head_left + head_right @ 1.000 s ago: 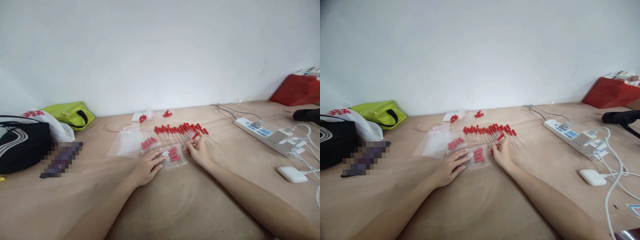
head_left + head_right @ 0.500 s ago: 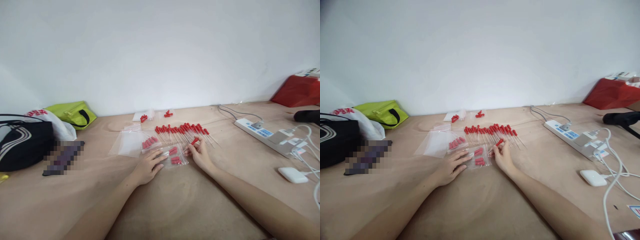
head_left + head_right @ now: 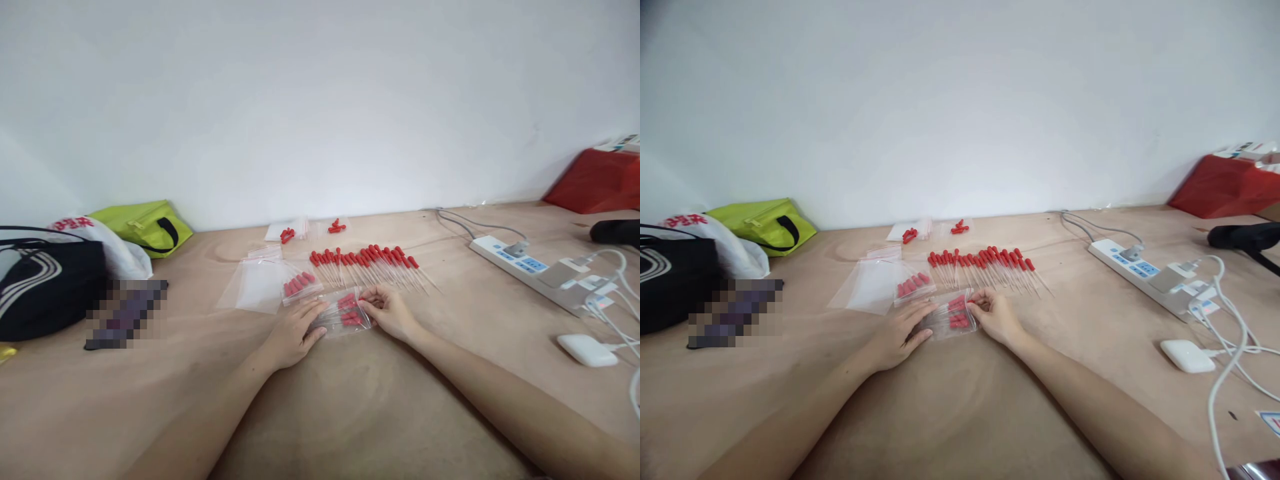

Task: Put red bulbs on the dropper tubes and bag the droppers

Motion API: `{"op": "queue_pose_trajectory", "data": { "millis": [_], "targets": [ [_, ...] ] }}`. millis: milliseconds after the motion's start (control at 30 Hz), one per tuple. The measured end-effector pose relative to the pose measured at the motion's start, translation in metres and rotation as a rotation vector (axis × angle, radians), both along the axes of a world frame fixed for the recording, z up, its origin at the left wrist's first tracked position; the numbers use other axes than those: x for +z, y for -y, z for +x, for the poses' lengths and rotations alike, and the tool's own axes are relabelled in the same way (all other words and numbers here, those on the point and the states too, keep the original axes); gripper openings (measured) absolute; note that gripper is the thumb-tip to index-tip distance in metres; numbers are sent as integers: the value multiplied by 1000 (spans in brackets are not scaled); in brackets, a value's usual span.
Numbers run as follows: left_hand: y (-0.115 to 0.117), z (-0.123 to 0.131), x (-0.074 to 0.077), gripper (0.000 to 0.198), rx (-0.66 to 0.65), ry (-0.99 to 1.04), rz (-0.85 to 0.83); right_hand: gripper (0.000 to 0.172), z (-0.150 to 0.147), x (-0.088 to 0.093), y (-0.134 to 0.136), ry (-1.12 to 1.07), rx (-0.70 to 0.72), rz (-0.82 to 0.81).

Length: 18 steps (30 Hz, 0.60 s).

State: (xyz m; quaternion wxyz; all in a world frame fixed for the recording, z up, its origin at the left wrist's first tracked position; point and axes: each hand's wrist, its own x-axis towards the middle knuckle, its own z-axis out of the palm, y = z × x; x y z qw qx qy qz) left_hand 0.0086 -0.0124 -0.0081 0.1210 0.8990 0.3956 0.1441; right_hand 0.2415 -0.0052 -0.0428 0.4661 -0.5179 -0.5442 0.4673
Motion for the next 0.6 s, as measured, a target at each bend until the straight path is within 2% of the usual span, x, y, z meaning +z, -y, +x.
{"op": "queue_pose_trajectory", "data": {
  "millis": [133,333,433,600],
  "targets": [
    [0,0,0,42,-2,8,9,25,1,1,-2,76,68,17],
    [0,-1,0,43,4,14,-4,38,1,10,1,42,140,-12],
    [0,-1,-1,43,-2,17,-8,36,2,15,3,76,169,5],
    [-1,-1,-2,42,-5,26,4,32,3,20,4,102,311,34]
  ]
}}
